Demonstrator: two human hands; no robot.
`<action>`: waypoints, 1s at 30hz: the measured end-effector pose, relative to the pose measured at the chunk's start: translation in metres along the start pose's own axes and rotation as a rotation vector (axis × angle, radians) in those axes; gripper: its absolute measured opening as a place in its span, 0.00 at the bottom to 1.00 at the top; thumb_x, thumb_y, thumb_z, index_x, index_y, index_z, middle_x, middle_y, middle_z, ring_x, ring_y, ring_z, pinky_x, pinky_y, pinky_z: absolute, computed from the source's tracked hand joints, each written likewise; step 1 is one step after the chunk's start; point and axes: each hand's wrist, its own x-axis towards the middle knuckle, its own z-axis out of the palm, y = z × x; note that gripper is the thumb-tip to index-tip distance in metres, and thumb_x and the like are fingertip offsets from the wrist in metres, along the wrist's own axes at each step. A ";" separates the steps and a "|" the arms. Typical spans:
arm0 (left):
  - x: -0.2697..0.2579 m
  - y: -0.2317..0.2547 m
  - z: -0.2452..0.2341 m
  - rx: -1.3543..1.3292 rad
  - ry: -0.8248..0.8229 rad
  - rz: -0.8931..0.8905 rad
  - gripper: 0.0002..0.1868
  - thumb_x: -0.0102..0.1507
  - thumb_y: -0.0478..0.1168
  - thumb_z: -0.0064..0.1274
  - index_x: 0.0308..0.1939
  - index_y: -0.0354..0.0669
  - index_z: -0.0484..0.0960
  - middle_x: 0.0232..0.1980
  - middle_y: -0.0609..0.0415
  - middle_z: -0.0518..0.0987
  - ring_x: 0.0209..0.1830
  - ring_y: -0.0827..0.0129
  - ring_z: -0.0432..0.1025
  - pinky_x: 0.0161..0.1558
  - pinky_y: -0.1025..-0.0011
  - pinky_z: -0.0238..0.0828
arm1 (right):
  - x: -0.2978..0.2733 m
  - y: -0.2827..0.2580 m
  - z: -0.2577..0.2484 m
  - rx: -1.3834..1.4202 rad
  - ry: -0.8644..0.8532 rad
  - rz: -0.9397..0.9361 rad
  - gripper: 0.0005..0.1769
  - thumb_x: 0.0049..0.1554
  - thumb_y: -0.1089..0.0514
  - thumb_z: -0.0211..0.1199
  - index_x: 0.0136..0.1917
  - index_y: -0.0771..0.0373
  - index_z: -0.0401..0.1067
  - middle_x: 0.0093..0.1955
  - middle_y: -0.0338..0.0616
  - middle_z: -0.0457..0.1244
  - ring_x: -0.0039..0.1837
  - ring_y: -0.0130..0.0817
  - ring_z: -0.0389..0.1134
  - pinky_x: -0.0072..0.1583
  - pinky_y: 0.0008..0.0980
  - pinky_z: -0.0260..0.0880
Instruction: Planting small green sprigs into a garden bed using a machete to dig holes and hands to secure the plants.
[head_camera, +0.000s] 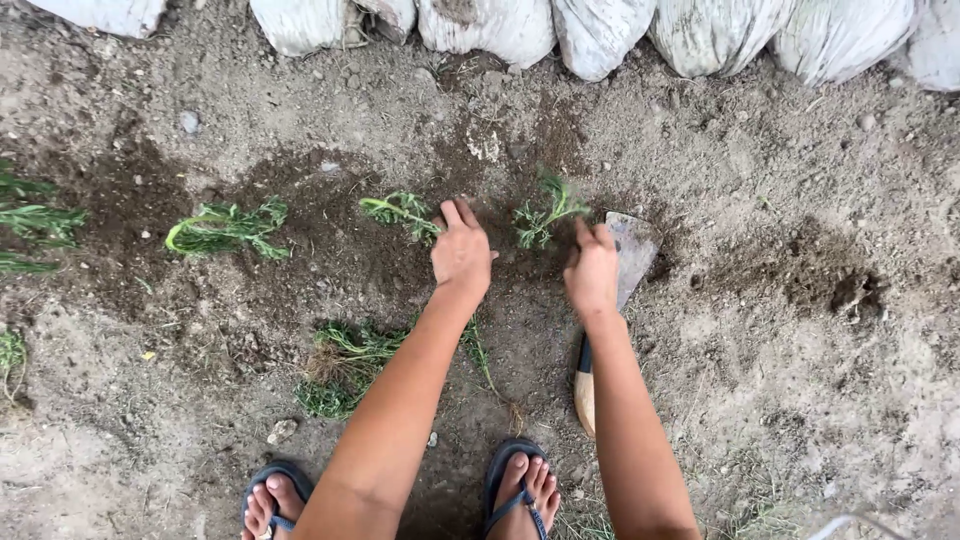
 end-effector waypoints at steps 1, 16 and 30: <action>-0.002 -0.002 0.007 0.001 0.001 -0.003 0.52 0.55 0.48 0.70 0.71 0.26 0.55 0.63 0.42 0.56 0.62 0.43 0.65 0.47 0.54 0.83 | 0.003 -0.008 -0.002 0.002 -0.002 -0.003 0.28 0.52 0.67 0.60 0.67 0.59 0.72 0.52 0.52 0.64 0.55 0.54 0.69 0.58 0.47 0.72; 0.012 0.024 0.040 -0.466 -0.104 0.203 0.23 0.66 0.34 0.47 0.66 0.38 0.69 0.59 0.38 0.77 0.53 0.46 0.78 0.54 0.54 0.78 | 0.022 0.034 0.090 -0.145 -0.246 0.036 0.18 0.39 0.63 0.74 0.45 0.64 0.79 0.45 0.40 0.67 0.48 0.47 0.74 0.48 0.44 0.79; -0.039 -0.024 0.106 -0.062 0.400 0.620 0.12 0.61 0.36 0.58 0.48 0.46 0.85 0.44 0.59 0.69 0.51 0.66 0.69 0.37 0.71 0.78 | -0.044 -0.030 -0.002 -0.217 0.082 -0.268 0.17 0.52 0.56 0.71 0.55 0.56 0.79 0.53 0.39 0.61 0.58 0.40 0.60 0.58 0.34 0.71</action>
